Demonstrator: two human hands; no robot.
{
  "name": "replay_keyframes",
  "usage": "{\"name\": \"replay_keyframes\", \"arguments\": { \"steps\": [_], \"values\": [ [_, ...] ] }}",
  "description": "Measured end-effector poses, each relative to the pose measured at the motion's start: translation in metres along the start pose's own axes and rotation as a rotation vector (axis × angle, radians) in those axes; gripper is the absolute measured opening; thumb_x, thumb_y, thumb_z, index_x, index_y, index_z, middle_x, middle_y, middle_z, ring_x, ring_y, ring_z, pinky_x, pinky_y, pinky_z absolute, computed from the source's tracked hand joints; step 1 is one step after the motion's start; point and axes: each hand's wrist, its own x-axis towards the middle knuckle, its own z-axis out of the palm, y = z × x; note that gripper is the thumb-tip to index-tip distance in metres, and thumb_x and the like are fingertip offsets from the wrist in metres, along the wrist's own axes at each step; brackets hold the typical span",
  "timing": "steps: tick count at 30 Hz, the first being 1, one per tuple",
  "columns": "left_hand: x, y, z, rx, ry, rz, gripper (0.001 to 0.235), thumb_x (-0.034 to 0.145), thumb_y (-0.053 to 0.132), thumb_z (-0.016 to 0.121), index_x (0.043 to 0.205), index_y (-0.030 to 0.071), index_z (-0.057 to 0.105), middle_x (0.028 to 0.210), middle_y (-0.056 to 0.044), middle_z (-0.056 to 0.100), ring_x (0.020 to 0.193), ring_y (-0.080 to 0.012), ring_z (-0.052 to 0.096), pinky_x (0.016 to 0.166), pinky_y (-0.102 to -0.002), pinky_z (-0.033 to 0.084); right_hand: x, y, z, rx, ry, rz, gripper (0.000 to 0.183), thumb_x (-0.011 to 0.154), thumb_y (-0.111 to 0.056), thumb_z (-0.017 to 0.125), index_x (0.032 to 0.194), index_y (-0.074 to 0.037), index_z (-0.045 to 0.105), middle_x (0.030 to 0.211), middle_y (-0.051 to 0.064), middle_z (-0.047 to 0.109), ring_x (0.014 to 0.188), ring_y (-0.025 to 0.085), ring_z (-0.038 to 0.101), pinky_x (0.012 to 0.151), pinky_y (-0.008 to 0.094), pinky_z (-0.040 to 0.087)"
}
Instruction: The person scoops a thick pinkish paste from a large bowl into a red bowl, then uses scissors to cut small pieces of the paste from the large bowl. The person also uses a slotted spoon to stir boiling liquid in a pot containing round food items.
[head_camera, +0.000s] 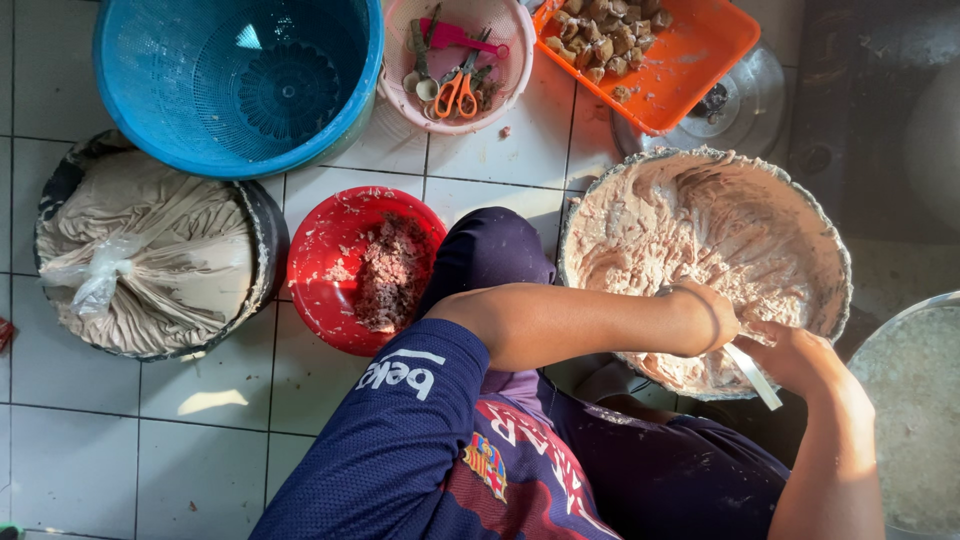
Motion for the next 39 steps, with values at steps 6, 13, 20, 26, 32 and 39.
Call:
{"name": "replay_keyframes", "arguments": {
  "steps": [6, 13, 20, 26, 32, 39],
  "values": [
    [0.007, 0.0, 0.007, -0.012, 0.009, -0.014, 0.035, 0.085, 0.018, 0.074, 0.118, 0.009, 0.074, 0.121, -0.014, 0.071, 0.113, -0.0298, 0.07, 0.086, -0.045, 0.059, 0.002, 0.003, 0.002, -0.03, 0.022, -0.014, 0.066, 0.088, -0.061, 0.067, 0.146, -0.03, 0.064, 0.137, 0.015, 0.07, 0.129, 0.037, 0.063, 0.109, 0.049, 0.048],
    [0.012, -0.003, 0.015, -0.02, 0.054, -0.002, 0.033, 0.085, 0.018, 0.073, 0.117, 0.008, 0.074, 0.12, -0.014, 0.071, 0.112, -0.0306, 0.07, 0.085, -0.046, 0.059, 0.006, 0.01, 0.006, -0.044, 0.042, -0.028, 0.068, 0.087, -0.061, 0.067, 0.147, -0.03, 0.062, 0.139, 0.015, 0.068, 0.131, 0.037, 0.061, 0.11, 0.048, 0.047],
    [0.008, -0.003, 0.012, -0.052, 0.032, -0.022, 0.033, 0.086, 0.02, 0.073, 0.117, 0.01, 0.074, 0.119, -0.012, 0.072, 0.111, -0.0293, 0.07, 0.084, -0.045, 0.06, 0.005, 0.01, 0.006, -0.038, 0.054, -0.045, 0.071, 0.086, -0.062, 0.068, 0.148, -0.028, 0.062, 0.138, 0.017, 0.069, 0.132, 0.037, 0.062, 0.111, 0.047, 0.048],
    [0.006, -0.004, 0.015, -0.029, 0.071, -0.015, 0.031, 0.087, 0.019, 0.071, 0.116, 0.01, 0.075, 0.119, -0.012, 0.073, 0.111, -0.0289, 0.071, 0.085, -0.043, 0.059, 0.002, 0.009, 0.004, -0.028, 0.059, -0.064, 0.07, 0.086, -0.063, 0.067, 0.146, -0.028, 0.063, 0.138, 0.016, 0.069, 0.132, 0.037, 0.061, 0.111, 0.047, 0.047],
    [0.008, -0.006, 0.018, 0.001, 0.071, -0.01, 0.027, 0.089, 0.018, 0.069, 0.114, 0.011, 0.076, 0.118, -0.012, 0.073, 0.11, -0.0293, 0.072, 0.085, -0.042, 0.06, -0.001, 0.006, 0.002, 0.005, 0.06, -0.026, 0.072, 0.085, -0.062, 0.07, 0.147, -0.027, 0.062, 0.137, 0.017, 0.068, 0.131, 0.037, 0.061, 0.11, 0.047, 0.047],
    [0.008, -0.006, 0.017, 0.023, 0.051, 0.001, 0.028, 0.088, 0.018, 0.07, 0.115, 0.012, 0.075, 0.118, -0.011, 0.073, 0.11, -0.0275, 0.071, 0.084, -0.041, 0.06, 0.001, 0.01, 0.005, -0.013, 0.072, -0.066, 0.069, 0.086, -0.061, 0.068, 0.145, -0.026, 0.065, 0.134, 0.016, 0.071, 0.13, 0.036, 0.063, 0.11, 0.046, 0.048]
  ]
}}
